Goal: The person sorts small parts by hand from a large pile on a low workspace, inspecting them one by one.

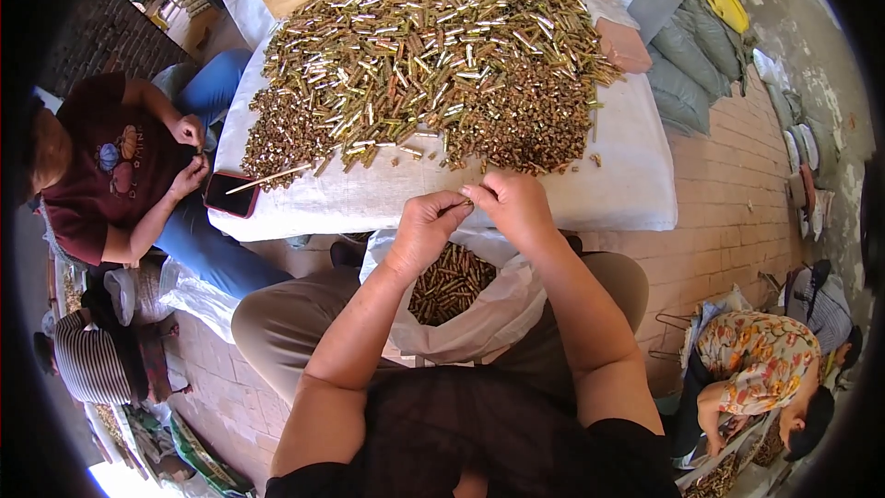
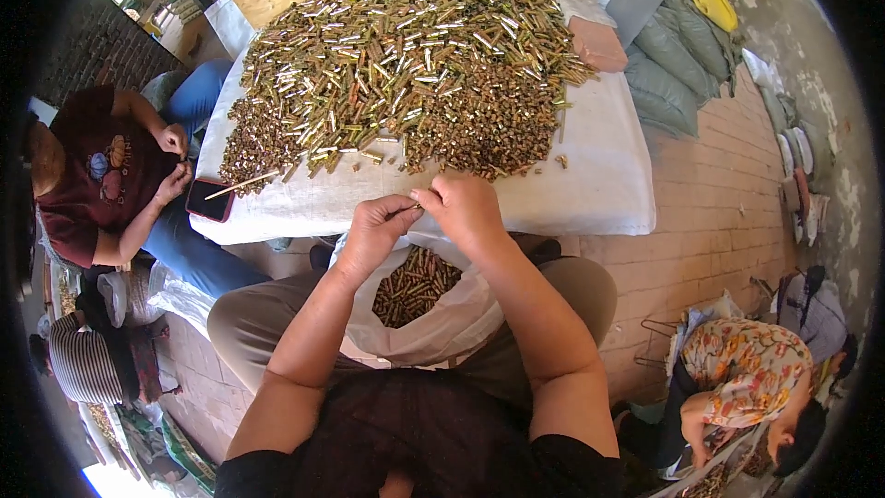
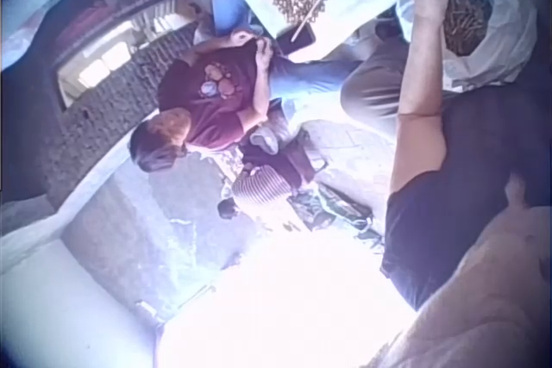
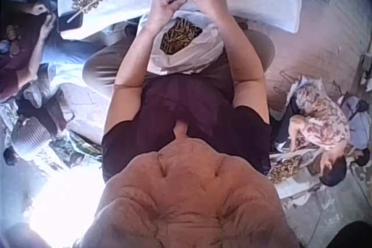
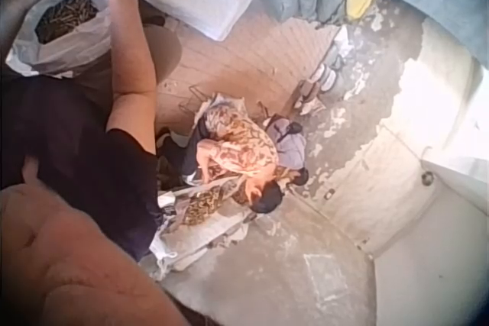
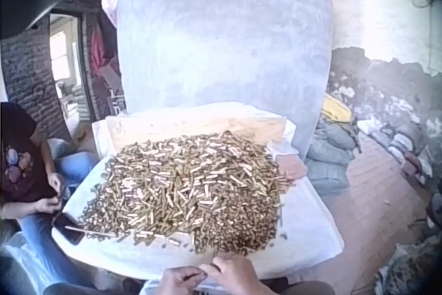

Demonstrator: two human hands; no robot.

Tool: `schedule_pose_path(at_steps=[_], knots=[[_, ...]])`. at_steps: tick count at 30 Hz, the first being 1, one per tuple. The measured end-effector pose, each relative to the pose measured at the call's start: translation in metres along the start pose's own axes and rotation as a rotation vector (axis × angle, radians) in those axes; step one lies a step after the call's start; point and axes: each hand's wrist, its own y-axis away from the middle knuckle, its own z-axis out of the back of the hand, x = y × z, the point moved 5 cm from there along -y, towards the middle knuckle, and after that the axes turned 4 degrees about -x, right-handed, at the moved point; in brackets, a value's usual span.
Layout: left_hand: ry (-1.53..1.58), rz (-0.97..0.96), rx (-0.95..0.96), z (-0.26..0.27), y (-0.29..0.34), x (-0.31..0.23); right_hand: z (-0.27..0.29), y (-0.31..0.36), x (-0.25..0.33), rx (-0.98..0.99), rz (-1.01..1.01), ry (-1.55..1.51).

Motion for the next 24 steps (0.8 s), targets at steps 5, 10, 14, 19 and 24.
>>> schedule_pose_path(at_steps=[5,10,14,19,24], knots=[[-0.031,0.009,0.003,0.002,0.001,0.003,-0.008,0.005,0.022,-0.164,0.203,0.300],[-0.209,-0.015,-0.187,0.011,0.003,0.017,-0.028,0.004,0.033,-0.145,0.228,0.388],[-0.343,-0.033,-0.109,0.023,-0.004,0.013,-0.040,-0.005,0.019,-0.059,0.096,0.425],[-0.546,-0.283,0.052,0.045,-0.035,-0.001,-0.045,-0.025,-0.010,-0.134,0.010,0.498],[-0.958,-0.239,-0.139,0.060,-0.073,0.019,-0.056,-0.029,-0.016,-0.072,0.026,0.462]])
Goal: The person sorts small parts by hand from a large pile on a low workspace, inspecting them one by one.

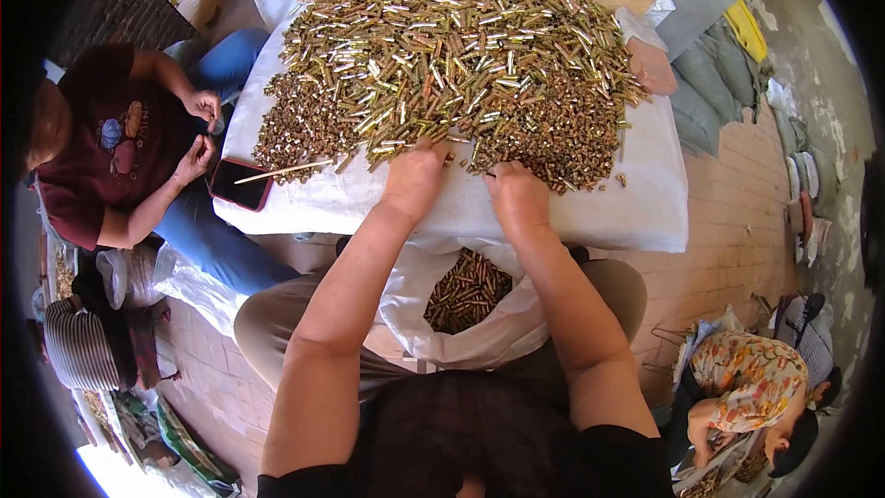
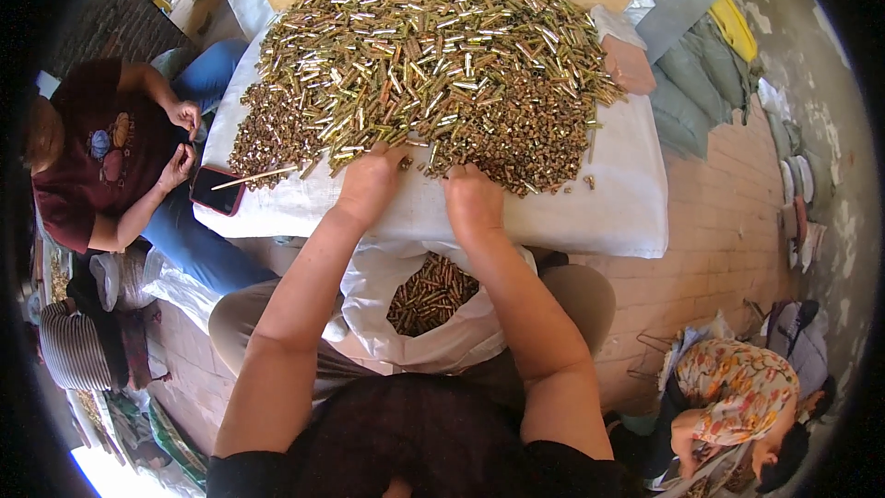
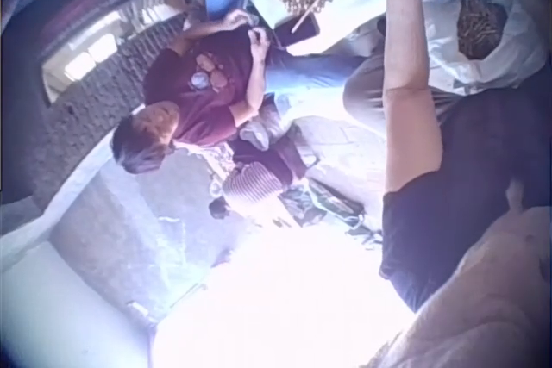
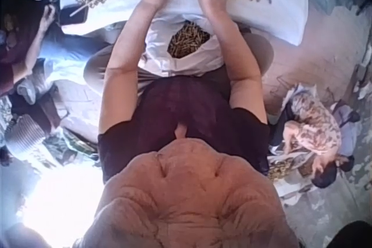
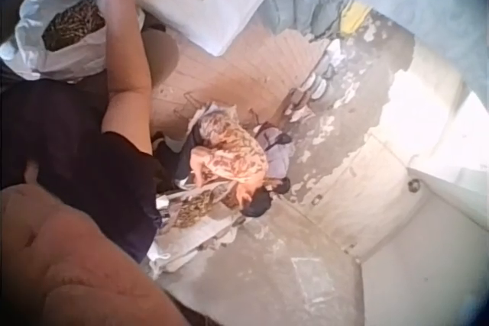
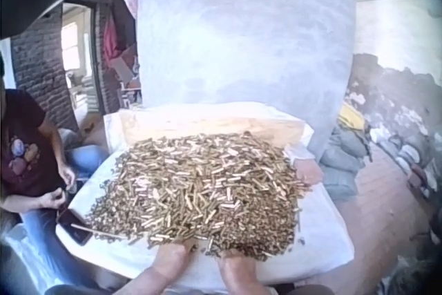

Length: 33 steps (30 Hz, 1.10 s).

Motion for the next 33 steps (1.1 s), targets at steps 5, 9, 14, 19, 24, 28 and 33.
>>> schedule_pose_path(at_steps=[5,9,14,19,24,28,33], knots=[[0.052,-0.016,-0.112,0.000,0.000,0.007,0.009,0.004,-0.001,0.049,0.000,-0.027],[0.562,0.193,-0.075,0.000,0.015,-0.001,0.025,0.006,-0.014,-0.025,-0.111,-0.410],[1.708,0.647,0.195,-0.011,0.047,-0.038,0.033,0.016,-0.021,0.186,-0.566,-1.212],[1.739,0.601,0.181,-0.015,0.053,-0.064,0.043,0.024,-0.023,0.215,-0.508,-1.384],[1.708,0.559,0.150,-0.015,0.053,-0.075,0.044,0.030,-0.032,0.188,-0.539,-1.333],[1.704,0.535,0.094,-0.015,0.052,-0.078,0.047,0.030,-0.031,0.162,-0.555,-1.290],[1.693,0.496,0.064,-0.014,0.052,-0.077,0.048,0.028,-0.030,0.088,-0.539,-1.216]])
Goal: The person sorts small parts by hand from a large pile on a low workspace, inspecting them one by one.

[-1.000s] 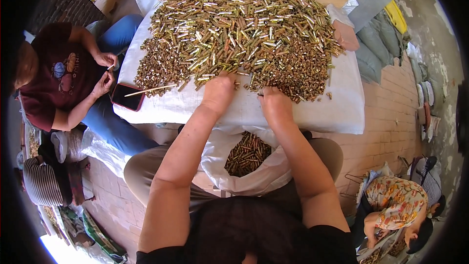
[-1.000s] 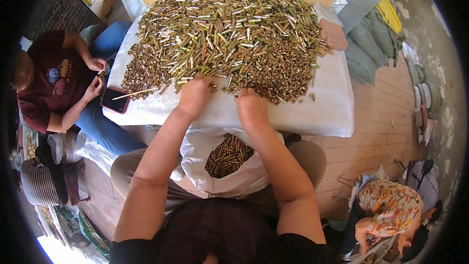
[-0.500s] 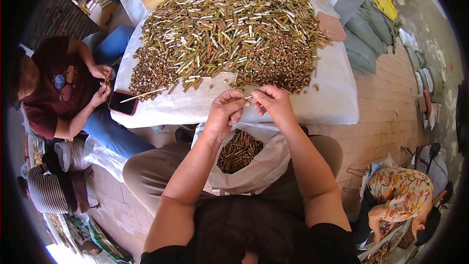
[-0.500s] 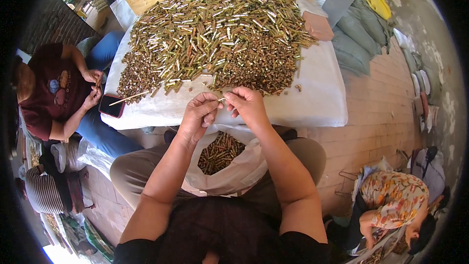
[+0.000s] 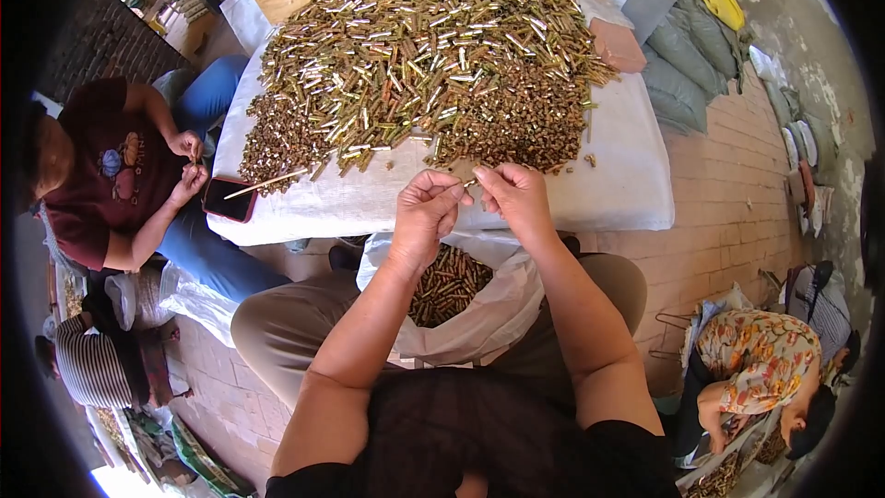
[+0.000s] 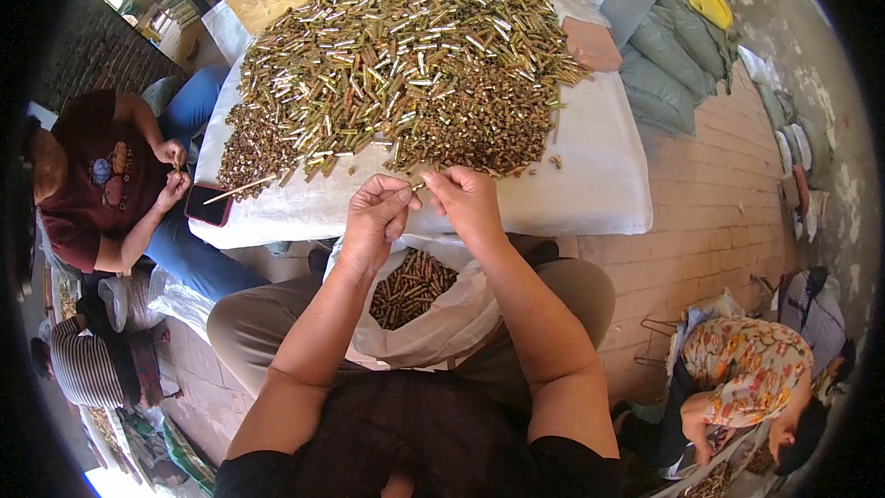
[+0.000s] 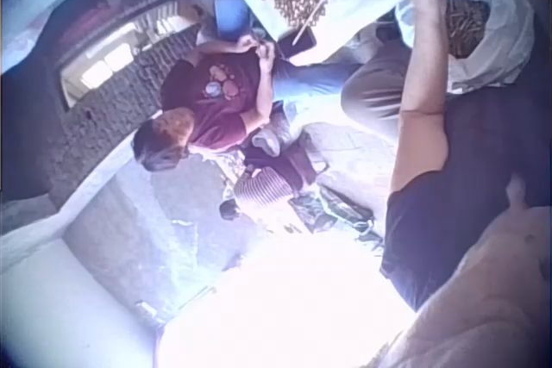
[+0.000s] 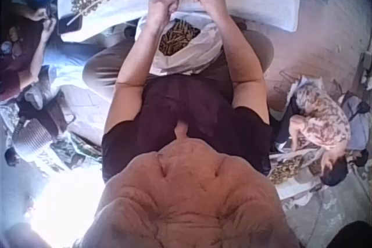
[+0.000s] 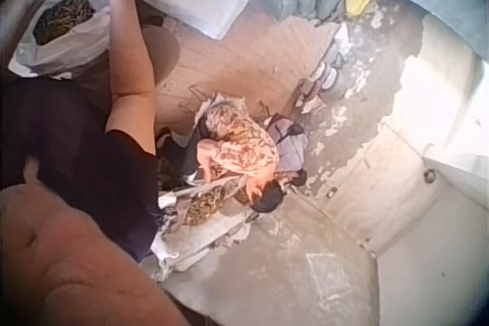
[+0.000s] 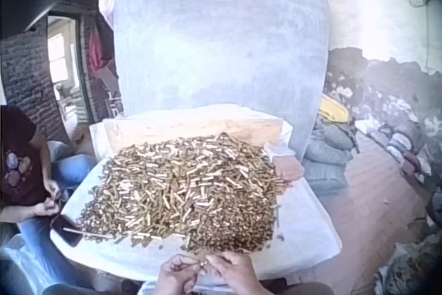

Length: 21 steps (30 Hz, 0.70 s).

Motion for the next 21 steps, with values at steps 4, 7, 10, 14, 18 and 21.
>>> schedule_pose_path(at_steps=[4,7,10,14,18,21], knots=[[-0.007,-0.018,-0.013,0.001,0.002,-0.001,-0.002,-0.001,-0.001,0.010,0.031,-0.037],[-0.035,-0.027,-0.012,0.002,0.003,-0.001,-0.006,-0.001,-0.002,0.022,0.028,-0.015],[-0.027,-0.015,-0.012,0.005,0.004,-0.002,-0.009,-0.002,-0.004,0.031,0.036,-0.017],[-0.014,-0.011,-0.012,0.009,0.003,-0.001,-0.010,-0.007,-0.011,-0.009,0.099,0.152],[-0.025,-0.005,-0.035,0.011,0.002,0.003,-0.008,-0.012,-0.019,-0.122,0.254,0.349],[-0.035,-0.006,-0.051,0.016,0.002,0.004,-0.014,-0.013,-0.020,-0.124,0.183,0.328]])
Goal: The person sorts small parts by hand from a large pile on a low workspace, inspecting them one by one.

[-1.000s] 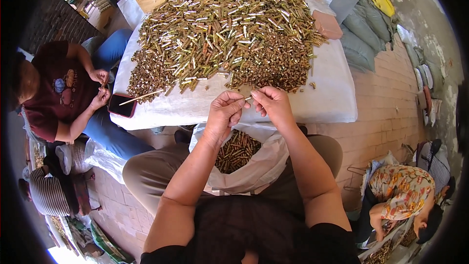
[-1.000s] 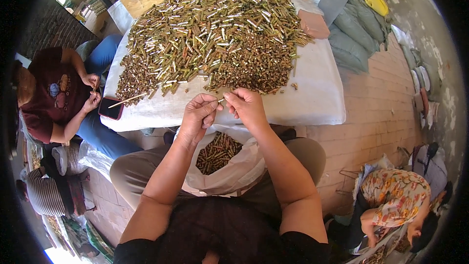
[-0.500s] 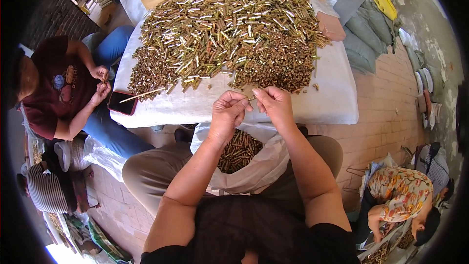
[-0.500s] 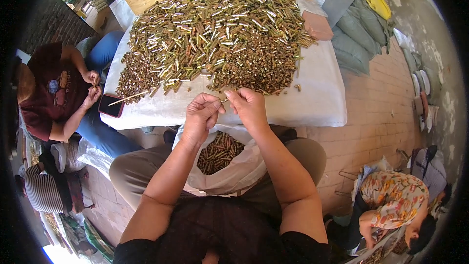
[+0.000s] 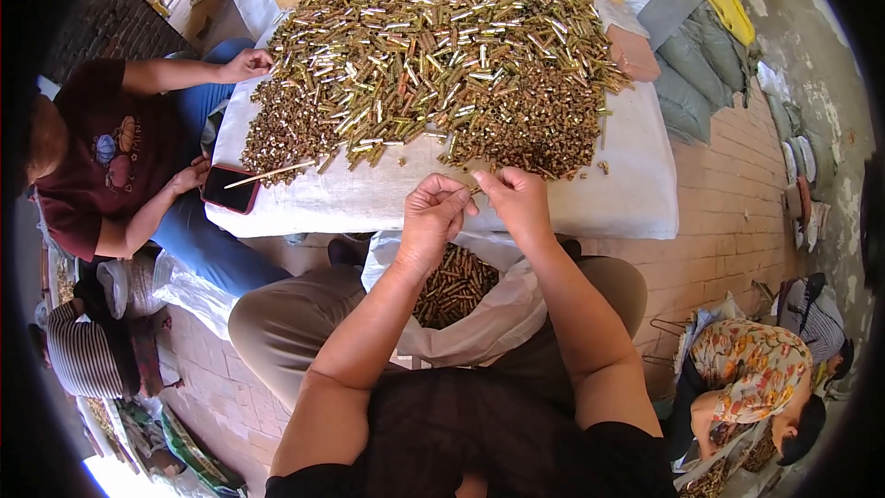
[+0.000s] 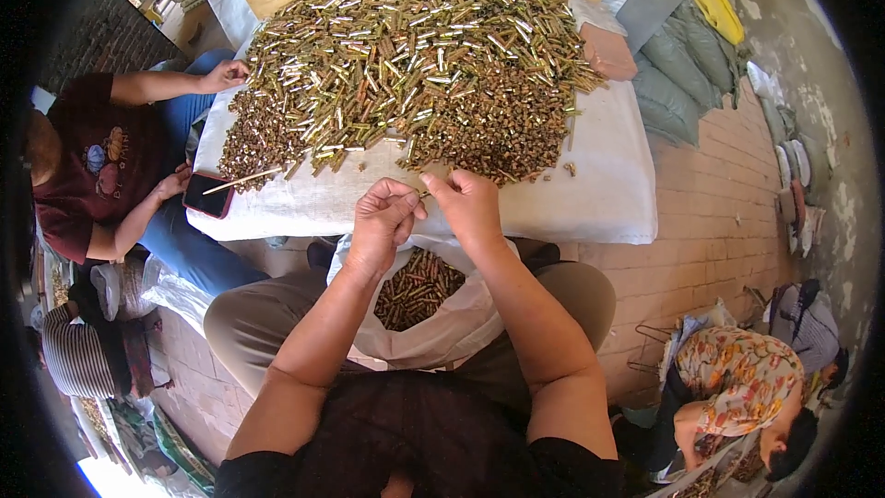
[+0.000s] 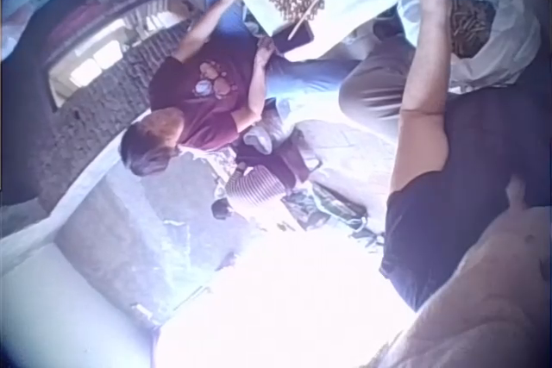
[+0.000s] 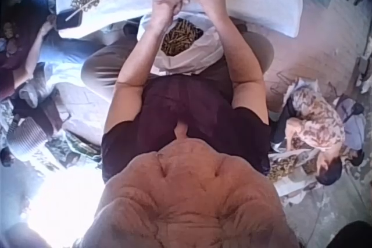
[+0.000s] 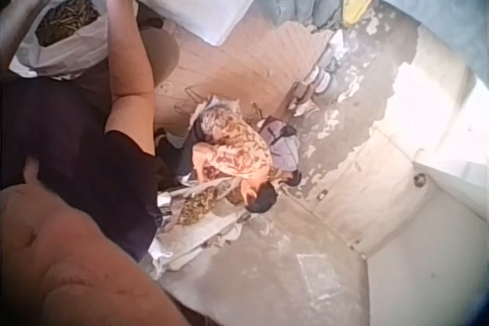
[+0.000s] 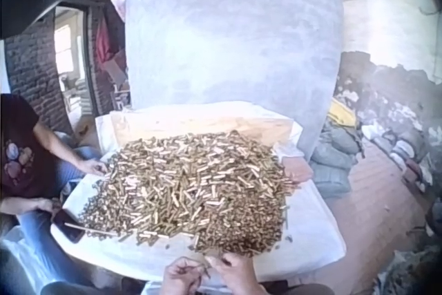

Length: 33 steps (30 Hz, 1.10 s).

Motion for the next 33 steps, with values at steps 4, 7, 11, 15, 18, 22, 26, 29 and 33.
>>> schedule_pose_path(at_steps=[4,7,11,15,18,22,26,29,33], knots=[[-0.036,-0.027,-0.015,0.003,-0.001,-0.001,-0.005,0.002,0.001,0.120,-0.229,-0.133],[-0.031,-0.045,-0.036,0.005,-0.001,0.000,-0.004,0.005,0.014,-0.004,0.023,0.142],[-0.040,-0.015,-0.094,0.010,0.002,-0.001,-0.014,0.022,0.049,-0.147,0.491,0.532],[-0.173,-0.037,-0.066,0.018,0.001,-0.005,-0.023,0.024,0.055,-0.077,0.607,0.622],[-0.584,-0.011,0.129,0.024,-0.004,-0.014,-0.025,0.009,0.035,-0.080,0.513,0.692],[-1.298,-0.818,-0.085,0.039,-0.024,-0.045,-0.036,-0.003,0.025,-0.100,0.555,0.746],[-1.491,-0.699,-0.278,0.042,-0.061,-0.060,-0.046,-0.005,0.019,-0.046,0.512,0.806],[-1.589,-0.571,-0.255,0.046,-0.083,-0.049,-0.045,-0.007,0.018,0.011,0.413,0.813],[-1.622,-0.590,-0.198,0.038,-0.081,-0.037,-0.037,-0.008,0.013,0.102,0.347,0.833]])
